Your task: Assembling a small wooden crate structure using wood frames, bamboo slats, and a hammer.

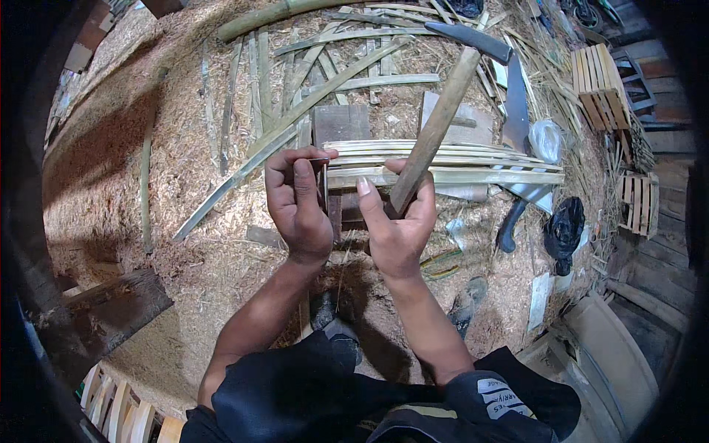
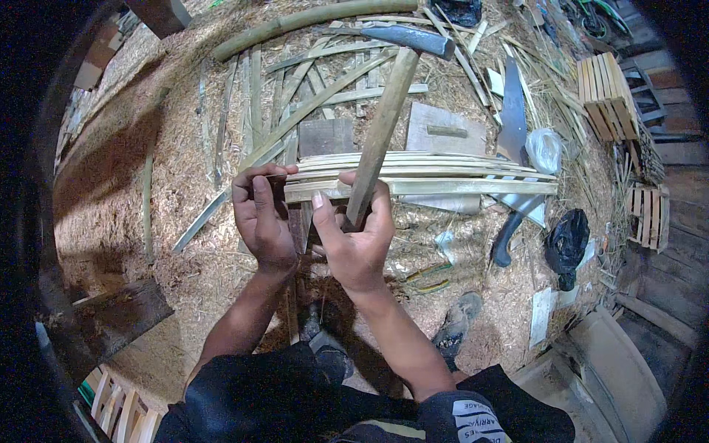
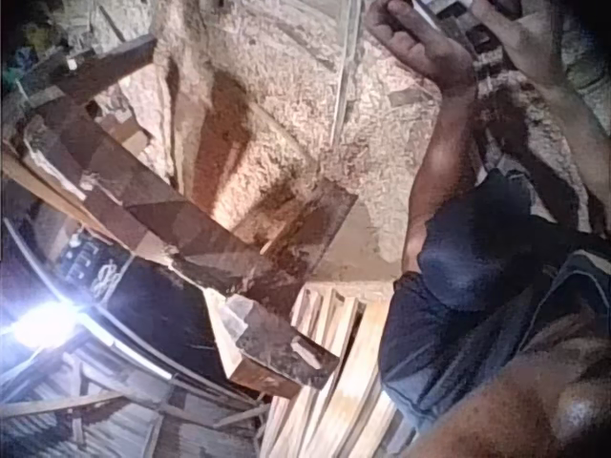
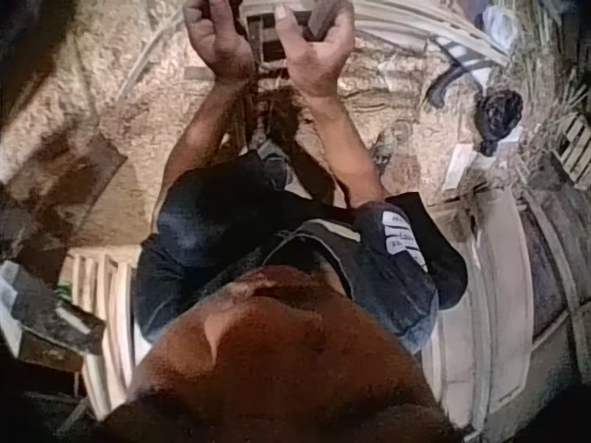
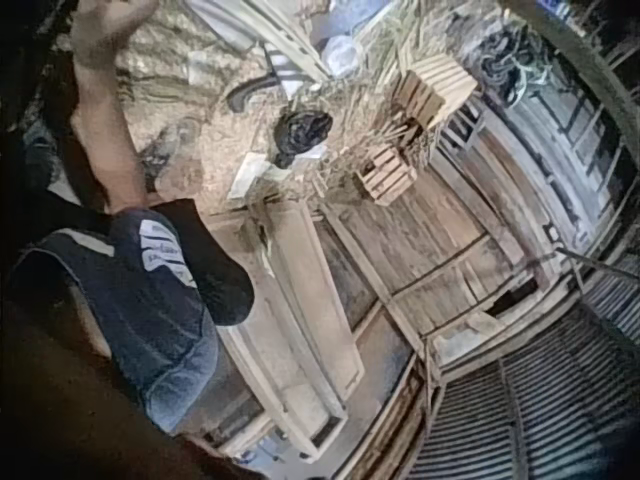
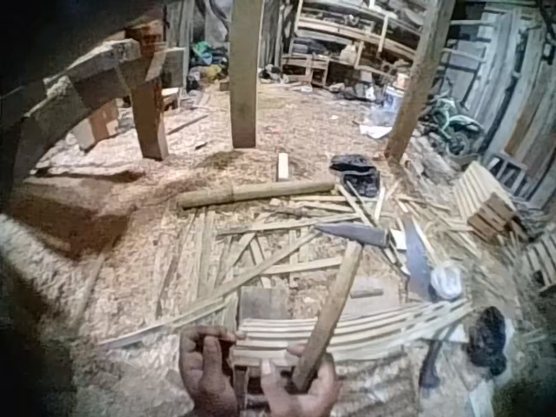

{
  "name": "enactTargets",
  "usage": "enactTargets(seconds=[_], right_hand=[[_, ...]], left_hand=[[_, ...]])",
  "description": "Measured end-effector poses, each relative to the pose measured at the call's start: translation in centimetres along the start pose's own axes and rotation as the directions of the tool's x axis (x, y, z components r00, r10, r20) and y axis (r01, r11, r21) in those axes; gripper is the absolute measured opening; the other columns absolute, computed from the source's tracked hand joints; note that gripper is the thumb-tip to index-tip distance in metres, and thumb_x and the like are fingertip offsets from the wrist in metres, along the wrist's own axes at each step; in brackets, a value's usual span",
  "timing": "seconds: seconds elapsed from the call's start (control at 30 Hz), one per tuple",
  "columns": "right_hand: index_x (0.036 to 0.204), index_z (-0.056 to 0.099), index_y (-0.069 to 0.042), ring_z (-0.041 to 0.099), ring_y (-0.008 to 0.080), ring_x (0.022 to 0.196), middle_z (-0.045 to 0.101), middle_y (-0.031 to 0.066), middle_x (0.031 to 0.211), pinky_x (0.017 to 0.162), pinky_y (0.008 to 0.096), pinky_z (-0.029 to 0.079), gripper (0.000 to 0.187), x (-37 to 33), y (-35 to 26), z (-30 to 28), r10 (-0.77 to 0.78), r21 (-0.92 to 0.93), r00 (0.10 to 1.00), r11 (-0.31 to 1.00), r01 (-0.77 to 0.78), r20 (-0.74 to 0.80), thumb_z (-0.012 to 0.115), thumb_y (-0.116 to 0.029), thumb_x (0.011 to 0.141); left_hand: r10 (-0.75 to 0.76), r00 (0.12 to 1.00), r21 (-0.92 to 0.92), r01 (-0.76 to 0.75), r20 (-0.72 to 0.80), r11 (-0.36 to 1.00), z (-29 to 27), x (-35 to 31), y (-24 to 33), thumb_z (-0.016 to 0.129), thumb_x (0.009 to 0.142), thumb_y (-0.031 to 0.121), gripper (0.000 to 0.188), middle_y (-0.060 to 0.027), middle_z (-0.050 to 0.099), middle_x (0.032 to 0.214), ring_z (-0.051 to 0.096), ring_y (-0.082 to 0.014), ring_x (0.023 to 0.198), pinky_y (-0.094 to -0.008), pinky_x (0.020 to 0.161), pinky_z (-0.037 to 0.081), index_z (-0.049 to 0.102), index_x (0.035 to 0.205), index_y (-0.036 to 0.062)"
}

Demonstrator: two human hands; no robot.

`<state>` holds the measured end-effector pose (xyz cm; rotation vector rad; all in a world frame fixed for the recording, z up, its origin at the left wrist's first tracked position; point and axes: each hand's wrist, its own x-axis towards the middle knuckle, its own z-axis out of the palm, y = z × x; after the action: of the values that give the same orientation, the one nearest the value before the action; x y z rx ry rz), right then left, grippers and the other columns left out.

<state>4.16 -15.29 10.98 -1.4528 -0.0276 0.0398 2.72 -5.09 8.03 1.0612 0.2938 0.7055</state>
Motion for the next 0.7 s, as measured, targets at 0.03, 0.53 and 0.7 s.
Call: enactTargets(seconds=[0.03, 0.53, 0.7], right_hand=[[0.115, 0.052, -0.002, 0.045, -0.0007, 0.065, 0.053, -0.0025, 0.098, 0.057, 0.0157, 0.04, 0.036, 0.0, 0.0, 0.1, 0.006, 0.01, 1.0, 1.0, -0.006, 0.003, 0.074, -0.008, 0.087], [0.114, 0.052, -0.002, 0.055, 0.0025, 0.073, 0.057, 0.0002, 0.095, 0.06, 0.019, 0.046, 0.034, 2.8, -0.2, 1.6, -0.014, 0.021, 1.0, 1.0, 0.015, -0.019, 0.073, -0.007, 0.087], [0.115, 0.052, -0.001, 0.055, 0.0043, 0.077, 0.057, 0.0012, 0.098, 0.065, 0.0213, 0.047, 0.035, 3.9, 0.3, 1.8, -0.005, 0.038, 1.0, 0.999, 0.005, -0.001, 0.072, -0.007, 0.087]], left_hand=[[0.006, 1.0, -0.011, -0.005, 0.004, 1.0, 0.0, 0.0, 0.0, 0.045, 0.105, 0.013, 0.015, -0.0143, 0.062, 0.108, 0.061, -0.0195, 0.104, -0.0337, 0.095, 0.048, 0.048, 0.112, -0.0004], [0.219, 0.96, 0.367, -0.269, 0.174, 0.891, -0.9, 2.8, 1.4, 0.06, 0.096, 0.0, 0.021, -0.0116, 0.068, 0.103, 0.064, -0.016, 0.098, -0.0266, 0.088, 0.051, 0.067, 0.115, -0.0026], [0.227, 0.943, 0.498, -0.321, 0.241, 0.805, -0.8, 3.9, 1.1, 0.062, 0.094, 0.0, 0.022, -0.0108, 0.068, 0.106, 0.064, -0.0153, 0.097, -0.0272, 0.088, 0.05, 0.068, 0.116, -0.0009]])
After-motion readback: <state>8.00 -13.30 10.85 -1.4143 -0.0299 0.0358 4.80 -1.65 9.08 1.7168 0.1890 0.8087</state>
